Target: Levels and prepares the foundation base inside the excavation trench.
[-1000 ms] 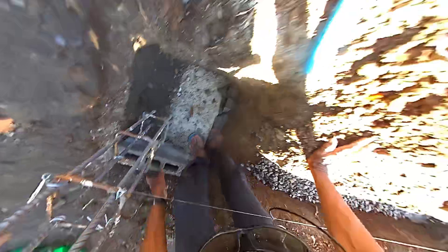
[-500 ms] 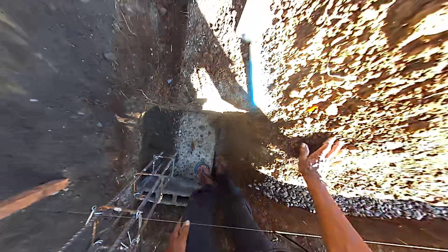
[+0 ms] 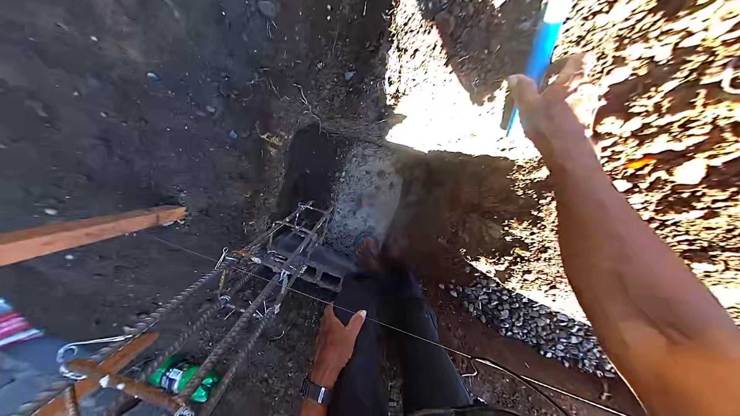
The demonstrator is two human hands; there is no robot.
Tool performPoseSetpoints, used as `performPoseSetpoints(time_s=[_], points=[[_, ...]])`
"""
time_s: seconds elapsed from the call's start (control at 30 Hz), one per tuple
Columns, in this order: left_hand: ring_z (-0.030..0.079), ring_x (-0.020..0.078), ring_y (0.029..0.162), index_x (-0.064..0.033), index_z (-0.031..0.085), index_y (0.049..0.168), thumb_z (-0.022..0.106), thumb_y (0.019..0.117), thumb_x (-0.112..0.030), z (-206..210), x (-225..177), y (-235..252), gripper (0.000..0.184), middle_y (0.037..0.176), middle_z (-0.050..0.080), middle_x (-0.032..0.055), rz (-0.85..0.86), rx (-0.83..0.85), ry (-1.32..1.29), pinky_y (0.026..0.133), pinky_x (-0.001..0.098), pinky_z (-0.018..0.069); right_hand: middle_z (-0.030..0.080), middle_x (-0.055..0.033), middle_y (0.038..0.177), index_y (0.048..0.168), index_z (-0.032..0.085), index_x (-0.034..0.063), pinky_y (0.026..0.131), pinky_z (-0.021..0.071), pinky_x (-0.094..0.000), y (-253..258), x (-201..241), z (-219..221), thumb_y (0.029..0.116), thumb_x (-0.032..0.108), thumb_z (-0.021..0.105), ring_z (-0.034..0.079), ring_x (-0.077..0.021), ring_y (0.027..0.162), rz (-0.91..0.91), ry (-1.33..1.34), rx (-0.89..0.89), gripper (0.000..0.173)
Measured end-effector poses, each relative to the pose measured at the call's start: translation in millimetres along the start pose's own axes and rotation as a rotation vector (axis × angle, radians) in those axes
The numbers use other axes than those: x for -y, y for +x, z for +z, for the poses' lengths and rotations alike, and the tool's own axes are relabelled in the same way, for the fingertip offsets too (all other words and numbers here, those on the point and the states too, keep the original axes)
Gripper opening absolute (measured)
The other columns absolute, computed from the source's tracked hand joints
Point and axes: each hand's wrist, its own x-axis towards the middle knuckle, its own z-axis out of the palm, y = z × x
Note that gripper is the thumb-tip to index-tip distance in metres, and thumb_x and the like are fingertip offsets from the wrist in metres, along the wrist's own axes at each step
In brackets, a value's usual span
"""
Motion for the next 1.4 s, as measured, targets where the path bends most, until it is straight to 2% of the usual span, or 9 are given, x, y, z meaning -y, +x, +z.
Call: performPoseSetpoints(time_s=[0.3, 0.4, 0.53, 0.63, 0.73, 0.93, 1.1, 1.23, 1.4], points=[[0.062, 0.0304, 0.125, -0.0094, 0.044, 0.153, 0.056, 0.0854, -0.080, -5, -10, -6, 0.098, 0.137, 0.063, 0.0176, -0.069, 0.007, -0.064, 0.106, 0.0556, 0.0498, 0.038, -0.0344, 0.154, 0.162, 0.007, -0.0010, 0.110, 0.0394, -0.0663, 17, 22, -6, 0.1019, 0.043, 0.050, 0.045, -0.0479, 0.139, 0.117, 0.079, 0.068, 0.086], [0.065, 0.0316, 0.122, -0.0124, 0.058, 0.143, 0.043, 0.0961, -0.075, -1, -2, -11, 0.080, 0.130, 0.068, 0.0158, -0.070, -0.088, -0.061, 0.105, 0.0589, 0.0497, 0.040, -0.0379, 0.151, 0.163, 0.003, 0.0003, 0.106, 0.0420, -0.0691, 2, 23, -15, 0.1068, 0.041, 0.043, 0.050, -0.0534, 0.133, 0.095, 0.075, 0.064, 0.080], [0.072, 0.0317, 0.093, -0.0040, 0.074, 0.104, 0.049, 0.1063, -0.045, -12, -18, -24, 0.048, 0.097, 0.073, 0.0160, 0.212, -0.453, -0.124, 0.085, 0.0566, 0.0575, 0.064, -0.0307, 0.111, 0.154, 0.029, 0.0041, 0.081, 0.0523, -0.0679, -50, 32, -26, 0.1044, 0.041, 0.049, 0.067, -0.0474, 0.095, 0.076, 0.178, 0.072, 0.065], [0.071, 0.0164, 0.098, -0.0069, 0.069, 0.125, 0.063, 0.1013, -0.030, -27, -66, -33, 0.034, 0.110, 0.072, 0.0079, 0.448, -0.451, -0.431, 0.089, 0.0405, 0.0607, 0.065, -0.0187, 0.096, 0.134, 0.050, -0.0004, 0.069, 0.0592, -0.0531, -116, 42, -15, 0.1020, 0.042, 0.058, 0.068, -0.0303, 0.076, 0.028, 0.372, 0.164, 0.054], [0.074, 0.0205, 0.089, -0.0054, 0.063, 0.130, 0.061, 0.1019, -0.038, -45, -119, -40, 0.043, 0.102, 0.075, 0.0100, 0.256, -0.239, -0.488, 0.082, 0.0461, 0.0631, 0.066, -0.0114, 0.085, 0.130, 0.054, 0.0037, 0.056, 0.0601, -0.0465, -185, 49, 3, 0.1032, 0.047, 0.054, 0.066, -0.0233, 0.061, 0.015, 0.556, 0.327, 0.051], [0.071, 0.0371, 0.095, -0.0025, 0.073, 0.091, 0.043, 0.0994, -0.068, -63, -110, -45, 0.073, 0.093, 0.072, 0.0202, -0.010, 0.047, 0.106, 0.085, 0.0622, 0.0544, 0.067, -0.0044, 0.080, 0.122, 0.061, 0.0132, 0.061, 0.0585, -0.0451, -257, 47, 31, 0.1016, 0.054, 0.052, 0.066, -0.0194, 0.066, -0.039, 0.467, 0.549, 0.046], [0.073, 0.0256, 0.079, -0.0086, 0.075, 0.097, 0.036, 0.1006, -0.071, -69, -97, -45, 0.073, 0.086, 0.074, 0.0090, 0.106, 0.102, -0.061, 0.076, 0.0521, 0.0600, 0.067, -0.0022, 0.080, 0.125, 0.058, 0.0168, 0.064, 0.0588, -0.0430, -282, 46, 29, 0.1024, 0.053, 0.050, 0.067, -0.0177, 0.069, -0.073, 0.424, 0.642, 0.044], [0.069, 0.0236, 0.107, -0.0070, 0.056, 0.144, 0.048, 0.1063, -0.048, -76, -160, -61, 0.056, 0.122, 0.071, 0.0120, 0.372, 0.203, -0.773, 0.092, 0.0445, 0.0586, 0.068, -0.0043, 0.080, 0.128, 0.056, 0.0127, 0.063, 0.0592, -0.0440, -308, 58, 21, 0.0994, 0.048, 0.058, 0.068, -0.0189, 0.068, -0.109, 0.455, 0.617, 0.045], [0.069, 0.0268, 0.109, 0.0002, 0.056, 0.137, 0.062, 0.1024, -0.020, -49, -196, -48, 0.040, 0.119, 0.071, 0.0179, 0.374, 0.173, -1.212, 0.095, 0.0421, 0.0573, 0.073, -0.0083, 0.103, 0.138, 0.054, 0.0107, 0.081, 0.0617, -0.0472, -311, 49, 13, 0.0978, 0.039, 0.065, 0.073, -0.0208, 0.090, -0.230, 0.523, 0.704, 0.050]])
